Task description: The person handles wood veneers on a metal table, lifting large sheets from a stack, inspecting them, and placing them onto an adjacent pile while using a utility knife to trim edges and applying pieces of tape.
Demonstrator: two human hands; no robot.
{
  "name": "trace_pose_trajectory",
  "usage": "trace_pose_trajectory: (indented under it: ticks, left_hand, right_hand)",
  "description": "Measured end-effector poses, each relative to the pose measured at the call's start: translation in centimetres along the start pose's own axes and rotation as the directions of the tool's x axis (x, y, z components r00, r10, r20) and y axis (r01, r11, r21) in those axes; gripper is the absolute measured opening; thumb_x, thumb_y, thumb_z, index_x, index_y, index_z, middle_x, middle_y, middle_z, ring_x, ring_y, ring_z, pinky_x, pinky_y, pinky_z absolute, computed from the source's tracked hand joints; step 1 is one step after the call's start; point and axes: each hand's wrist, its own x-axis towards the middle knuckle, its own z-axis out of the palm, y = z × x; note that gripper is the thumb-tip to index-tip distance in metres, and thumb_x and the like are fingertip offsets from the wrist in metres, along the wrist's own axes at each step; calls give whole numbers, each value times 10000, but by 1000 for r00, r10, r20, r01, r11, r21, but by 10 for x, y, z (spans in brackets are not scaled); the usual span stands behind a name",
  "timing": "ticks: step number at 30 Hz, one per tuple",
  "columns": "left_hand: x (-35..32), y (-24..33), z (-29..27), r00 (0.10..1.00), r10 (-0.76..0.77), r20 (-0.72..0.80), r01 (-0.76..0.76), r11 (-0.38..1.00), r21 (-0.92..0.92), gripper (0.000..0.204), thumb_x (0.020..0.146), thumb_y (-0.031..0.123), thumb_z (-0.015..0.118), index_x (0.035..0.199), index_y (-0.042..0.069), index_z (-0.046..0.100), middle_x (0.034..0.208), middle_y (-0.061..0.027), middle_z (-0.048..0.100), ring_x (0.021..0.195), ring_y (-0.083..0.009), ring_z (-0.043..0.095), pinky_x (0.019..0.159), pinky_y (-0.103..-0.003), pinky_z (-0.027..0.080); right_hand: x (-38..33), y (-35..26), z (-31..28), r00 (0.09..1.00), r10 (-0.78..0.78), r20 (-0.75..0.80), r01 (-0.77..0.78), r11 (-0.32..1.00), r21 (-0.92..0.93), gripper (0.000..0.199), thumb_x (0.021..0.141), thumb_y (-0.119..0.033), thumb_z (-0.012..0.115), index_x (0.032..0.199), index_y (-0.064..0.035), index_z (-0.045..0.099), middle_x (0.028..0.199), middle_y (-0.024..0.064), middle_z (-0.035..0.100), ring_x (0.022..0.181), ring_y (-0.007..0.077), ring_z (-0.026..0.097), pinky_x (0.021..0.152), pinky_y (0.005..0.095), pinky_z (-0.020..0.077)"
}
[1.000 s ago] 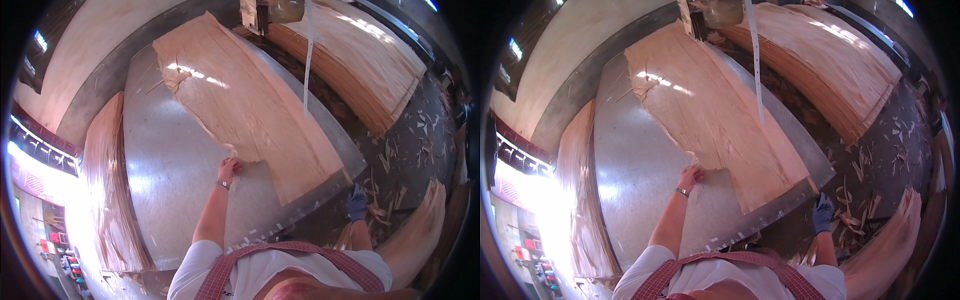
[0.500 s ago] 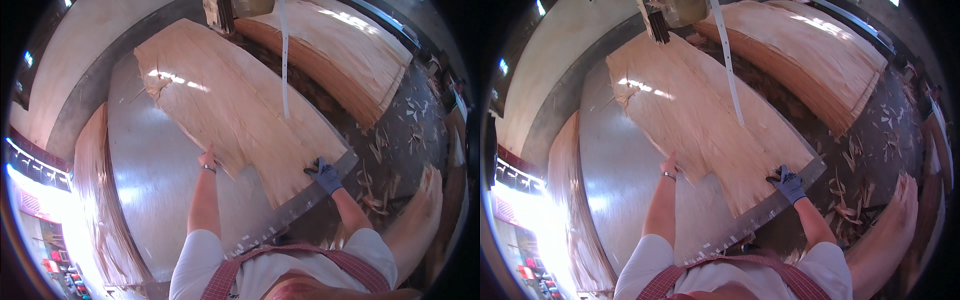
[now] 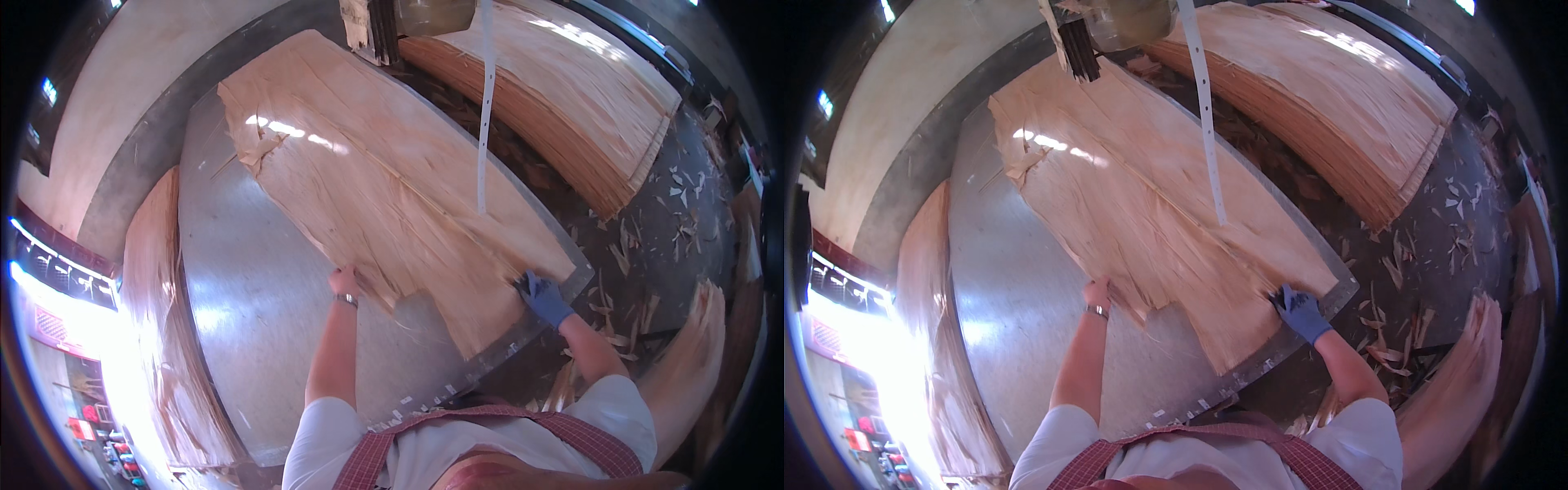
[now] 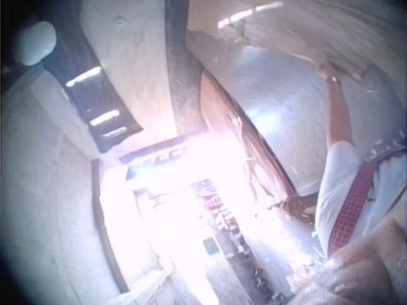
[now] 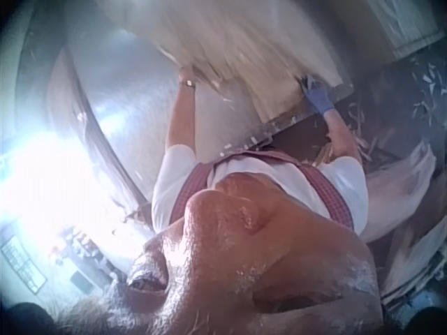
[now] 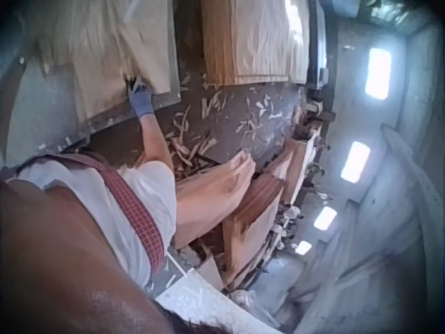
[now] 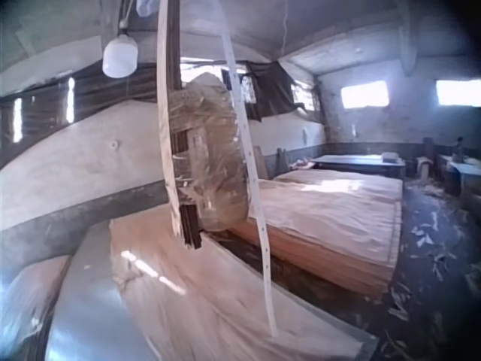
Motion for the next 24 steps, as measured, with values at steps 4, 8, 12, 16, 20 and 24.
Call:
trace_pose_trajectory:
  ticks: [4, 8, 12, 16, 20, 24]
  left_hand:
    - [13, 41, 19, 997, -23, -68, 29, 995, 94, 221, 741, 130, 726, 837, -57, 657, 784, -113, 674, 664, -160, 625, 581, -308, 493]
    - [-1, 41, 25, 997, -82, -12, 82, 964, 254, 221, 750, 147, 735, 794, -50, 646, 769, -94, 665, 655, -153, 605, 568, -320, 480]
    - [26, -2, 12, 999, 47, 7, -46, 998, -52, 268, 739, 168, 770, 845, -49, 653, 747, -78, 650, 624, -158, 581, 550, -328, 472]
    - [15, 33, 42, 996, -79, 30, 80, 996, -50, 213, 769, 164, 745, 798, -17, 636, 744, -69, 642, 630, -154, 590, 537, -337, 472]
    - [4, 31, 31, 988, -110, 113, 96, 988, 121, 216, 775, 170, 747, 846, 7, 624, 748, -62, 635, 615, -151, 579, 515, -331, 457]
    - [8, 12, 28, 970, -131, 207, 139, 990, -28, 253, 765, 160, 753, 927, 28, 610, 798, -57, 649, 620, -164, 594, 481, -329, 449]
  right_hand:
    - [56, 18, 13, 999, -46, -2, 46, 998, -32, 373, 908, -412, 549, 1060, -73, 512, 765, 169, 668, 696, 363, 659, 622, 496, 497]
    - [42, 28, 0, 991, 75, 114, -75, 997, -10, 399, 893, -438, 555, 1061, -79, 510, 795, 186, 673, 739, 378, 660, 679, 511, 497]
    - [39, 5, -12, 976, 122, 181, -130, 991, 29, 396, 884, -440, 564, 1064, -92, 504, 826, 186, 678, 781, 372, 665, 710, 503, 497]
    - [49, 13, -10, 988, 139, 69, -138, 990, -8, 385, 882, -445, 570, 1055, -108, 502, 834, 179, 681, 784, 370, 667, 705, 502, 496]
    - [39, 11, -6, 940, 231, 249, -232, 972, -29, 411, 890, -458, 561, 1097, -108, 500, 880, 185, 681, 811, 372, 663, 727, 505, 492]
    - [27, 35, 0, 980, 170, 105, -172, 985, 8, 653, 878, -580, 529, 1270, -64, 439, 963, 206, 672, 895, 378, 654, 762, 498, 498]
